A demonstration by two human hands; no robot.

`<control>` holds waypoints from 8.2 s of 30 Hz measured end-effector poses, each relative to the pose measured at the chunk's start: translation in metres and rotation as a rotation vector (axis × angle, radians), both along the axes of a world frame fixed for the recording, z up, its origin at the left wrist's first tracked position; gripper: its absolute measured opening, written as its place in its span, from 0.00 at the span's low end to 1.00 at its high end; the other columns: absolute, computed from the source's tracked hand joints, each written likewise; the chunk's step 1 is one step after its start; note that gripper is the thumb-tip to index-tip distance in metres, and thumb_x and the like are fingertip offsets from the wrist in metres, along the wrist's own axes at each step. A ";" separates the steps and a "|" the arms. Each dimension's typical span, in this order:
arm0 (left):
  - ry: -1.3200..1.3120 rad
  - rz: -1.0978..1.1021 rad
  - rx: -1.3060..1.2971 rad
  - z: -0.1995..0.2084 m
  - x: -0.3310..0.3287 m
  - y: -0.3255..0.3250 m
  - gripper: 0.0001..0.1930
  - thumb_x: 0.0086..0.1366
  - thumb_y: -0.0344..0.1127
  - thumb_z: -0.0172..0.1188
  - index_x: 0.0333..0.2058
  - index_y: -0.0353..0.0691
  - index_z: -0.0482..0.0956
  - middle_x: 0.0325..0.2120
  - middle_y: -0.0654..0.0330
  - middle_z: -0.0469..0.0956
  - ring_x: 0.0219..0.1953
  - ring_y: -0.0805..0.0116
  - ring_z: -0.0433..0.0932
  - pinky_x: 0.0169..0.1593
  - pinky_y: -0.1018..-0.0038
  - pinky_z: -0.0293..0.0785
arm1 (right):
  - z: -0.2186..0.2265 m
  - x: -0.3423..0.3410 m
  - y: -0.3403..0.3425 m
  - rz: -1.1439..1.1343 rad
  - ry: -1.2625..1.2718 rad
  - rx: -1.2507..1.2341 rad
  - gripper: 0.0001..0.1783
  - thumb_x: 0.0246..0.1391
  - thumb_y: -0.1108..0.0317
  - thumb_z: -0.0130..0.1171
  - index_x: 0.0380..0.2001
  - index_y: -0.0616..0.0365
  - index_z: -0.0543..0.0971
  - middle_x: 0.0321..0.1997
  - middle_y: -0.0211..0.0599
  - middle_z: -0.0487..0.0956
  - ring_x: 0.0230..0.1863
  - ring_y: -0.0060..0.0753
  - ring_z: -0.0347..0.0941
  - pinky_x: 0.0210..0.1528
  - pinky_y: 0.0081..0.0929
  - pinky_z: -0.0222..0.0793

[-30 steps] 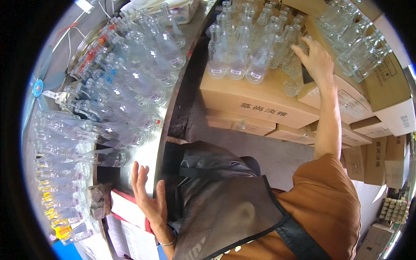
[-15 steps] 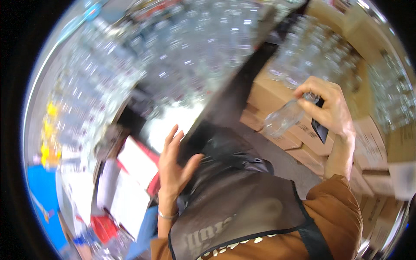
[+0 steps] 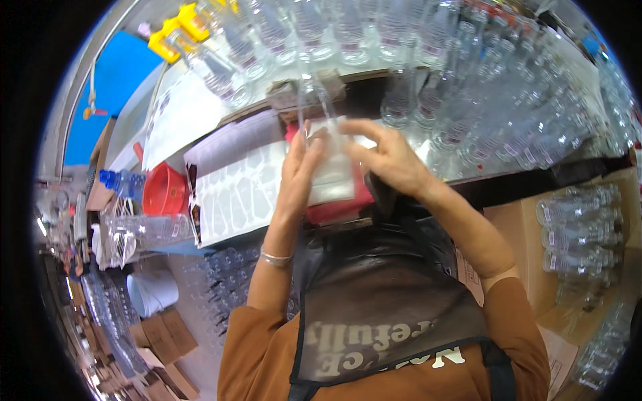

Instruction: The person repeatedly picks up clear plastic bottles, wipes them with a cloth, applies a label to each bottle, and places the labeled bottles into a cardboard box. The process is repeated for multiple bottles in a continuous workflow.

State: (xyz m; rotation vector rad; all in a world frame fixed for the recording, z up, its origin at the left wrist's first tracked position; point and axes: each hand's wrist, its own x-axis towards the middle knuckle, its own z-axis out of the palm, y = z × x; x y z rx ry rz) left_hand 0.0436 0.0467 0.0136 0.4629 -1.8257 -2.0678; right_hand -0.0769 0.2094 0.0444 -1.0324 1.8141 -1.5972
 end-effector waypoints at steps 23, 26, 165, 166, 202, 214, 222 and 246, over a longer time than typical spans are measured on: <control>0.046 0.175 -1.050 -0.012 0.025 0.010 0.52 0.48 0.30 0.76 0.69 0.30 0.55 0.63 0.38 0.66 0.61 0.40 0.70 0.61 0.59 0.69 | -0.028 0.024 0.004 -0.098 0.232 0.051 0.26 0.60 0.67 0.64 0.59 0.66 0.75 0.49 0.43 0.79 0.18 0.16 0.64 0.23 0.20 0.63; 0.019 0.113 -0.805 -0.022 0.029 0.010 0.50 0.49 0.28 0.75 0.68 0.30 0.57 0.63 0.37 0.66 0.60 0.41 0.71 0.61 0.58 0.69 | -0.018 0.028 0.005 -0.127 0.348 0.053 0.26 0.60 0.67 0.63 0.59 0.67 0.74 0.50 0.44 0.79 0.20 0.21 0.66 0.26 0.22 0.64; 0.033 0.031 0.040 0.012 0.021 0.009 0.37 0.69 0.30 0.60 0.71 0.31 0.52 0.70 0.45 0.56 0.71 0.55 0.58 0.71 0.62 0.55 | -0.031 -0.012 -0.017 0.110 -0.208 0.143 0.37 0.61 0.49 0.61 0.60 0.72 0.71 0.57 0.58 0.79 0.58 0.43 0.77 0.59 0.33 0.71; 0.019 0.053 0.058 0.010 0.020 0.006 0.36 0.69 0.28 0.60 0.71 0.30 0.53 0.68 0.46 0.58 0.69 0.56 0.61 0.69 0.63 0.59 | -0.031 -0.012 -0.017 0.107 -0.205 0.142 0.37 0.60 0.49 0.61 0.60 0.72 0.71 0.56 0.59 0.79 0.58 0.44 0.77 0.59 0.34 0.71; 0.005 0.156 -0.009 0.002 0.010 0.009 0.33 0.66 0.24 0.62 0.67 0.28 0.59 0.62 0.48 0.67 0.61 0.61 0.72 0.62 0.68 0.71 | -0.075 -0.045 0.000 -0.358 -0.906 -0.129 0.28 0.69 0.44 0.49 0.43 0.64 0.78 0.34 0.40 0.81 0.31 0.26 0.77 0.36 0.24 0.76; 0.019 0.186 -0.051 -0.001 0.009 0.014 0.33 0.66 0.27 0.64 0.66 0.27 0.61 0.61 0.49 0.70 0.61 0.63 0.72 0.62 0.69 0.71 | 0.035 -0.069 -0.073 -0.026 0.570 -0.128 0.15 0.56 0.73 0.59 0.47 0.63 0.79 0.40 0.41 0.84 0.40 0.27 0.81 0.47 0.25 0.76; 0.021 0.226 -0.090 -0.003 0.010 0.017 0.33 0.64 0.29 0.66 0.65 0.28 0.63 0.60 0.49 0.72 0.60 0.64 0.73 0.62 0.69 0.71 | 0.040 -0.081 -0.090 -0.029 0.731 -0.220 0.15 0.52 0.74 0.57 0.44 0.64 0.79 0.41 0.49 0.83 0.43 0.49 0.81 0.50 0.37 0.76; -0.340 0.273 -0.398 0.007 -0.071 -0.044 0.34 0.68 0.62 0.56 0.31 0.26 0.76 0.26 0.45 0.78 0.33 0.59 0.77 0.42 0.64 0.73 | 0.006 -0.068 -0.054 -0.172 -0.059 -0.208 0.14 0.66 0.71 0.50 0.50 0.61 0.80 0.43 0.28 0.81 0.45 0.19 0.76 0.52 0.19 0.70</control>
